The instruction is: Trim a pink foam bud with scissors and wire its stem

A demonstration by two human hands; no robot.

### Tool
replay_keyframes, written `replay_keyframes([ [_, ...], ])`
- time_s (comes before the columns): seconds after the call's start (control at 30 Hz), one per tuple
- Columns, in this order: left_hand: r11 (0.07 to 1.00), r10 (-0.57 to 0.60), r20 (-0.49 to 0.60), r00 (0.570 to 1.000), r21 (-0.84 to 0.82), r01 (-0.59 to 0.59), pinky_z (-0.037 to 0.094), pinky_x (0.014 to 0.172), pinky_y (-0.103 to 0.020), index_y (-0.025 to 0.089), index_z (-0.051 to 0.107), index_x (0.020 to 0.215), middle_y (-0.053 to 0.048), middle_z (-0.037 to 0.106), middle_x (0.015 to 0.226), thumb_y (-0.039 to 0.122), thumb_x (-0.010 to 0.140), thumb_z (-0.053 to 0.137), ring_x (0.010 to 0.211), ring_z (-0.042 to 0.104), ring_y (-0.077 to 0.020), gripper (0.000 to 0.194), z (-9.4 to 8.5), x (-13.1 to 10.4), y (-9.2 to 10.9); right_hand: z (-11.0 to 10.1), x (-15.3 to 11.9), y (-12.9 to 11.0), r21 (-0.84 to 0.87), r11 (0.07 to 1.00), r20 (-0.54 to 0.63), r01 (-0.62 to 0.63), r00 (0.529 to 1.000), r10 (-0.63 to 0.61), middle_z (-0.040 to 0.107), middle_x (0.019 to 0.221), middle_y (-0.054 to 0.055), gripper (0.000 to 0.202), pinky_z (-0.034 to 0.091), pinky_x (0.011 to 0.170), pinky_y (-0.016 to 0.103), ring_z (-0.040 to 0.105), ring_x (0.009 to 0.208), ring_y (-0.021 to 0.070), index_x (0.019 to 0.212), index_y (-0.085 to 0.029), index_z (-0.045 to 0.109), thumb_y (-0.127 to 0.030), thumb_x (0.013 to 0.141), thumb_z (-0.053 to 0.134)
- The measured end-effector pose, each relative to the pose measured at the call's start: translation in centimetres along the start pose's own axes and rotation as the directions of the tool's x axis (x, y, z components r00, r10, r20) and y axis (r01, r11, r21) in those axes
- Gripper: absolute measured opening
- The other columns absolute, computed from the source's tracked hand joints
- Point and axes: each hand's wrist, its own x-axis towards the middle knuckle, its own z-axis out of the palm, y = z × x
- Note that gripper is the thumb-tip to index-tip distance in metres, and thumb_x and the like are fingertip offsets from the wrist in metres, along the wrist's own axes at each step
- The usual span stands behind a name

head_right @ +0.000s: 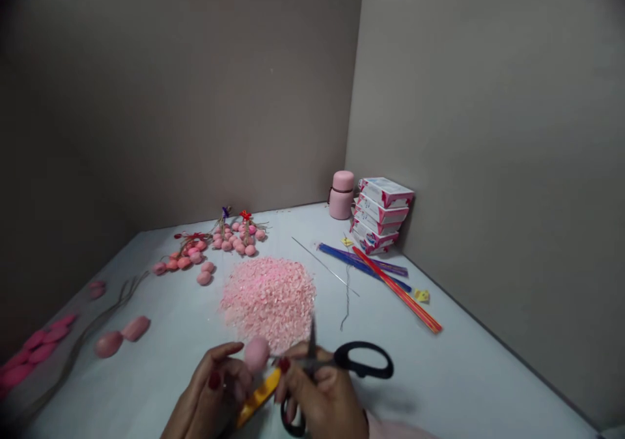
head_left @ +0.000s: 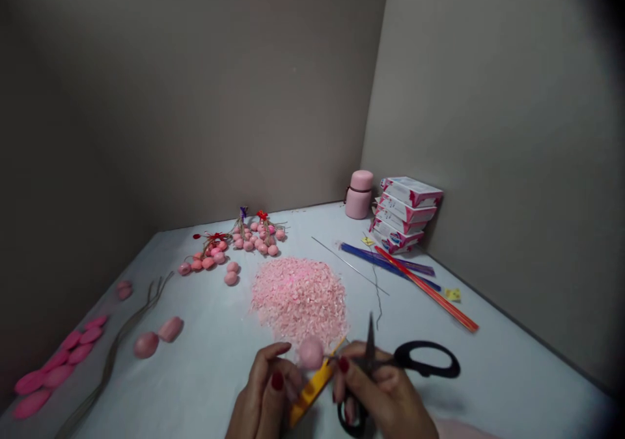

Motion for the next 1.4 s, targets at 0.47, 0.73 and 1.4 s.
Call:
replay_keyframes([
  [0.47,0.239,0.632,0.288,0.720,0.811,-0.535,0.033,0.061,-0.032,0.023,0.058,0.071,0.003,0.066,0.064,0.014,0.073,0.063,0.059,0.057,-0.0175,0.010,1.3,1.0,-3.3,-1.0,1.9,-1.5,0.210,0.967,-0.270,0.144,0.959,-0.084,0.058,0.050,-0.005,0.039,0.038,0.039,0.015,0.046,0.040,0.0065,0.070,-0.015,0.059,-0.048,0.061,0.079],
  [0.73,0.071,0.764,0.361,0.534,0.776,-0.626,0.028,0.074,-0.034,0.021,0.057,0.071,0.005,0.062,0.058,0.024,0.095,0.033,0.059,0.053,-0.0151,0.034,3.4,1.3,-0.1,-5.4,2.0,-6.3,0.368,0.875,-0.506,0.315,0.857,-0.096,0.061,0.049,-0.003,0.044,0.039,0.038,0.012,0.048,0.045,0.0076,0.067,-0.014,0.066,-0.043,0.042,0.089],
  [1.4,0.222,0.761,0.429,0.486,0.532,-0.817,0.050,0.072,-0.028,0.023,0.061,0.079,0.001,0.075,0.077,0.023,0.094,0.033,0.067,0.068,-0.0122,0.032,9.4,3.0,-0.2,-7.6,1.7,-3.7,0.245,0.960,-0.285,0.132,0.957,-0.059,0.059,0.050,-0.001,0.043,0.033,0.037,0.014,0.046,0.043,0.0077,0.063,-0.014,0.062,-0.052,0.056,0.080],
])
